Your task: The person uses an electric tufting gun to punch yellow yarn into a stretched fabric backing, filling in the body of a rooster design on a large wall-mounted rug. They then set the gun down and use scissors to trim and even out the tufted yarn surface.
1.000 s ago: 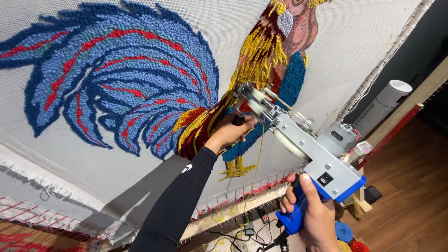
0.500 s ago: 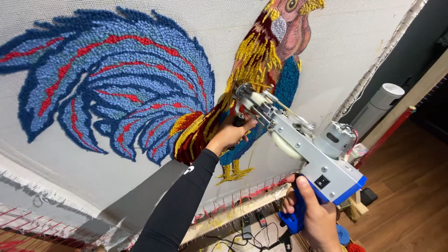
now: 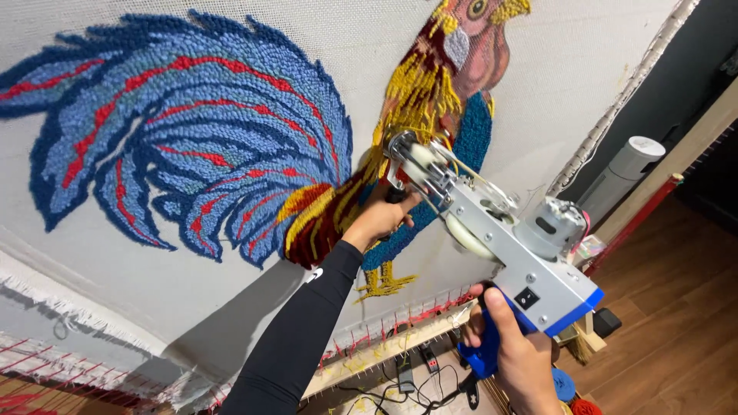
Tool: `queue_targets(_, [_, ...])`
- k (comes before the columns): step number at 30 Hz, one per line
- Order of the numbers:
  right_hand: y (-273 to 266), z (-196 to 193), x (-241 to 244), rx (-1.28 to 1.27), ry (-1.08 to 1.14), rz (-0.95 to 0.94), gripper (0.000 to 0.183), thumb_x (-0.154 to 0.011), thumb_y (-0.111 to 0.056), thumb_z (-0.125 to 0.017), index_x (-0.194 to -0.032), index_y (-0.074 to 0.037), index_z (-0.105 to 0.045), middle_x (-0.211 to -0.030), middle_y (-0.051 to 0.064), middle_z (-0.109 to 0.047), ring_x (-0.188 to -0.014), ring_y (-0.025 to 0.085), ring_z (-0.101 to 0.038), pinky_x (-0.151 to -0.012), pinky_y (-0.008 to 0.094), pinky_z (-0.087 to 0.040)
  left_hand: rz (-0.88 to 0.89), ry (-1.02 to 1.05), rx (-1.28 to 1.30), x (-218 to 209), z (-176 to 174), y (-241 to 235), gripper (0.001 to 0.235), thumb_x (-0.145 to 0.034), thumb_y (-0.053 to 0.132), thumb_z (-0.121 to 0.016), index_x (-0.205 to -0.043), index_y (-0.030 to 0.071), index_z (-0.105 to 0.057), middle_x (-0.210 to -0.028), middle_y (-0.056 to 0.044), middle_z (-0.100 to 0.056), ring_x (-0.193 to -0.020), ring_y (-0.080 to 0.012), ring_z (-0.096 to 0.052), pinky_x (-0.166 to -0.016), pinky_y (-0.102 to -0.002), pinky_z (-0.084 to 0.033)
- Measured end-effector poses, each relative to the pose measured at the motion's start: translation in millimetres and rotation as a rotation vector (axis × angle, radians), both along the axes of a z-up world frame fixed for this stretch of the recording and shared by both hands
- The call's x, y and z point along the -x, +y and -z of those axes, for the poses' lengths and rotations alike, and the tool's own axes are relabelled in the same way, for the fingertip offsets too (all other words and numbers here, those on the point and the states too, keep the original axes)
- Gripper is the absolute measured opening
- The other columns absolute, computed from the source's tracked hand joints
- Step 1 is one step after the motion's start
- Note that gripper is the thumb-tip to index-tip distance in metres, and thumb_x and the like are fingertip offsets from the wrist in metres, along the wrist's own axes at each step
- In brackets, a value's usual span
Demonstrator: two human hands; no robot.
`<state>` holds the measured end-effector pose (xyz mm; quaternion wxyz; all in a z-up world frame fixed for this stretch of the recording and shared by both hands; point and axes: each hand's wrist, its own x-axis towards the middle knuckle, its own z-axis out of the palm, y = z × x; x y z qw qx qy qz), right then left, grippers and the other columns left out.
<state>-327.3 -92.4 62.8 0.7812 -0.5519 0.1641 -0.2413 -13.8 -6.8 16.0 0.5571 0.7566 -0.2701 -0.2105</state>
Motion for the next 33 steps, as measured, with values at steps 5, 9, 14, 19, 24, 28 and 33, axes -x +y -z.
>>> queue_targets(5, [-3.9, -0.1, -0.8, 0.024, 0.011, 0.015, 0.032, -0.096, -0.024, -0.063, -0.106, 0.005, -0.066, -0.067, 0.01, -0.057, -0.053, 0.02, -0.053, -0.052, 0.035, -0.046, -0.018, -0.074, 0.31, 10.5, -9.3, -0.2, 0.042, -0.092, 0.037, -0.072, -0.116, 0.002, -0.071, -0.09, -0.005, -0.075, -0.06, -0.0138, -0.069, -0.047, -0.029, -0.047])
queue_targets(9, [-7.0, 0.0, -0.5, 0.041, 0.026, 0.017, 0.033, -0.095, -0.025, -0.065, -0.106, 0.006, -0.066, -0.068, 0.009, -0.056, -0.053, 0.02, -0.052, -0.051, 0.035, -0.045, -0.003, -0.128, 0.385, 4.0, -3.9, -8.9, 0.04, -0.093, 0.033, -0.073, -0.111, -0.003, -0.072, -0.097, -0.005, -0.076, -0.059, -0.0182, -0.07, -0.05, -0.031, -0.054])
queue_targets(14, [-10.1, -2.5, 4.0, 0.037, 0.032, 0.012, 0.034, -0.093, -0.027, -0.067, -0.108, 0.004, -0.065, -0.069, 0.009, -0.056, -0.055, 0.019, -0.052, -0.052, 0.034, -0.045, 0.099, -0.494, 0.06, -10.8, 14.3, -11.7, 0.056, -0.09, 0.017, -0.06, -0.145, 0.006, -0.062, -0.09, -0.009, -0.074, -0.065, -0.0166, -0.073, -0.051, -0.029, -0.048])
queue_targets(19, [-27.5, -0.8, 22.9, 0.04, 0.032, 0.02, 0.036, -0.091, -0.027, -0.068, -0.111, 0.003, -0.062, -0.072, 0.009, -0.057, -0.057, 0.02, -0.052, -0.053, 0.036, -0.046, 0.077, 0.078, 0.332, 36.2, -19.2, -7.9, 0.062, -0.089, 0.034, -0.073, -0.139, 0.003, -0.053, -0.107, 0.001, -0.071, -0.068, -0.0134, -0.074, -0.047, -0.026, -0.046])
queue_targets(24, [-69.8, 15.1, 57.1, 0.013, -0.077, -0.046, 0.044, -0.092, -0.028, -0.067, -0.119, 0.005, -0.059, -0.071, 0.011, -0.056, -0.058, 0.021, -0.052, -0.054, 0.038, -0.045, 0.123, 0.099, 0.388, 75.3, -21.0, -19.2, 0.055, -0.087, 0.032, -0.08, -0.128, 0.0, -0.062, -0.096, -0.006, -0.072, -0.066, -0.0104, -0.072, -0.048, -0.025, -0.046])
queue_targets(28, [-94.9, 23.9, 72.3, 0.035, -0.103, -0.072, 0.048, -0.092, -0.029, -0.067, -0.12, 0.008, -0.058, -0.071, 0.011, -0.055, -0.058, 0.021, -0.051, -0.055, 0.037, -0.044, 0.129, 0.047, 0.439, 99.5, -29.4, -30.4, 0.044, -0.091, 0.033, -0.077, -0.114, -0.004, -0.072, -0.091, -0.004, -0.075, -0.063, -0.0073, -0.067, -0.049, -0.022, -0.042])
queue_targets(33, [-149.1, 70.7, 83.7, -0.083, -0.135, -0.218, 0.049, -0.101, -0.038, -0.065, -0.105, 0.008, -0.048, -0.075, 0.01, -0.05, -0.065, 0.021, -0.049, -0.068, 0.041, -0.044, 0.1, -0.006, 0.368, 114.6, -50.7, -40.6, 0.038, -0.09, 0.032, -0.079, -0.114, 0.003, -0.076, -0.081, -0.004, -0.073, -0.063, -0.0057, -0.066, -0.049, -0.024, -0.043])
